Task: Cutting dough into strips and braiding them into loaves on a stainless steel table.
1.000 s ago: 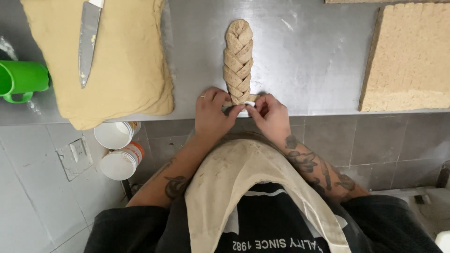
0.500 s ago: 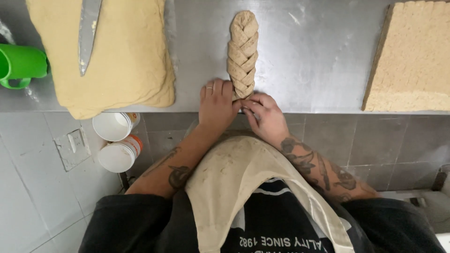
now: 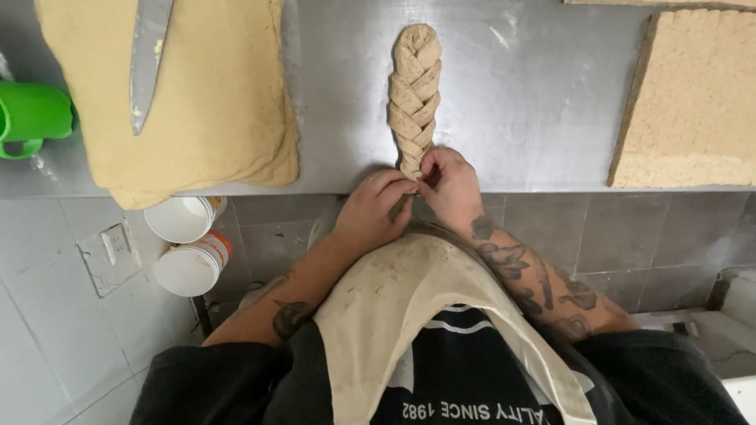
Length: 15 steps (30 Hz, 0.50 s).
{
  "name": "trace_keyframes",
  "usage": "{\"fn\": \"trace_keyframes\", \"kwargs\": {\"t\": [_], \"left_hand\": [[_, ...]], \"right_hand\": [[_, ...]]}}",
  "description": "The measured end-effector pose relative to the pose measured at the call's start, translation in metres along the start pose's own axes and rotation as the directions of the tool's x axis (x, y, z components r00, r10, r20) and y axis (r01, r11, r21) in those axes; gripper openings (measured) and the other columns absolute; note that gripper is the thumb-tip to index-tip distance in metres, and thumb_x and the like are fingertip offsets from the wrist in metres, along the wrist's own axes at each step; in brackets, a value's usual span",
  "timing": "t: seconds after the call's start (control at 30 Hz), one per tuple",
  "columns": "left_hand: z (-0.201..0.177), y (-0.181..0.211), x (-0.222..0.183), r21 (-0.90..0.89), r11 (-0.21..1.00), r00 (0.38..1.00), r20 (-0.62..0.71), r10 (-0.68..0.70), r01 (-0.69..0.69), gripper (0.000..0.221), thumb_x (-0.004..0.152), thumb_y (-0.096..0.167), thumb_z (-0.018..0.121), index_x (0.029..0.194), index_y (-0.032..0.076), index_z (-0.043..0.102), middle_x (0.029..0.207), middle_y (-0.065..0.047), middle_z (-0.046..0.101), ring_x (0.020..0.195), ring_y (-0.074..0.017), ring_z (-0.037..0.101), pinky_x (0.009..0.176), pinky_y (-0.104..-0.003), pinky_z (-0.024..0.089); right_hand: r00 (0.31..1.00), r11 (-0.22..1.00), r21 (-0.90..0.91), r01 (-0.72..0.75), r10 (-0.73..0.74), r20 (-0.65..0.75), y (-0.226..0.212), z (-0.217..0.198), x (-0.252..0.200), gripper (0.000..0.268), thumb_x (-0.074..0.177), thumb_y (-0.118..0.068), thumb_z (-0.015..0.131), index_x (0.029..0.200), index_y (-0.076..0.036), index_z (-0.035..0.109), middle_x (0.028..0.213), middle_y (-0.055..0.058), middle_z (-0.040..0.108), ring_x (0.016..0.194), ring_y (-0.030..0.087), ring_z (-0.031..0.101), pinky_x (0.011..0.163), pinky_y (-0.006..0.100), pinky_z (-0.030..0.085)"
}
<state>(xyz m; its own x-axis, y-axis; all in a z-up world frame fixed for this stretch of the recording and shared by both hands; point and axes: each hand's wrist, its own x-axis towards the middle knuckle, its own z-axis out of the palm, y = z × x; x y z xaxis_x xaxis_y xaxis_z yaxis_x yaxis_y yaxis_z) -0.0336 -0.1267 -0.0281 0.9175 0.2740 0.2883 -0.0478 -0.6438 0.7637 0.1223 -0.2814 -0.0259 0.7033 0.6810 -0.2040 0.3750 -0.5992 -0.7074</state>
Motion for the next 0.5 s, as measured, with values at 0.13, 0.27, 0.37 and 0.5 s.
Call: {"fn": "trace_keyframes", "kwargs": {"t": [0.13, 0.27, 0.37, 0.5], "left_hand": [[-0.011, 0.012, 0.021, -0.063, 0.993, 0.995, 0.006, -0.096, 0.096, 0.017, 0.109, 0.013, 0.079, 0.123, 0.020, 0.085, 0.117, 0.001, 0.076, 0.109, -0.0278, 0.083, 0.094, -0.037, 0.067], [-0.020, 0.026, 0.056, -0.139, 0.820, 0.831, 0.110, -0.545, 0.556, 0.019, 0.094, 0.020, 0.098, 0.106, 0.014, 0.085, 0.095, -0.008, 0.078, 0.092, -0.0338, 0.085, 0.081, -0.042, 0.068], [-0.027, 0.026, 0.079, -0.087, 0.626, 0.631, 0.162, -0.759, 0.775, 0.041, 0.078, 0.026, 0.107, 0.101, 0.011, 0.077, 0.088, -0.010, 0.077, 0.091, -0.0355, 0.085, 0.081, -0.048, 0.066], [-0.032, 0.047, 0.105, 0.190, 0.648, 0.601, 0.255, -0.758, 0.737, 0.041, 0.092, 0.031, 0.096, 0.111, 0.010, 0.066, 0.102, -0.015, 0.076, 0.105, -0.0423, 0.083, 0.092, -0.055, 0.066]], "right_hand": [[0.966, 0.953, 0.276, -0.128, 0.057, 0.251, -0.013, -0.045, 0.000, 0.036, 0.091, 0.001, 0.094, 0.118, -0.009, 0.073, 0.111, 0.013, 0.080, 0.112, 0.035, 0.087, 0.099, 0.044, 0.069], [0.935, 0.742, 0.599, -0.301, 0.106, 0.339, -0.001, -0.050, -0.009, 0.040, 0.102, 0.009, 0.080, 0.133, 0.001, 0.056, 0.133, 0.021, 0.072, 0.132, 0.036, 0.081, 0.117, 0.049, 0.063], [0.941, 0.730, 0.622, -0.285, 0.091, 0.325, 0.010, -0.040, -0.009, 0.035, 0.106, 0.007, 0.078, 0.133, 0.001, 0.058, 0.132, 0.018, 0.072, 0.131, 0.035, 0.081, 0.117, 0.047, 0.063], [0.933, 0.743, 0.602, -0.293, 0.084, 0.351, 0.016, -0.046, -0.005, 0.031, 0.106, 0.003, 0.078, 0.134, 0.000, 0.064, 0.130, 0.021, 0.073, 0.130, 0.036, 0.082, 0.115, 0.049, 0.065]]}}
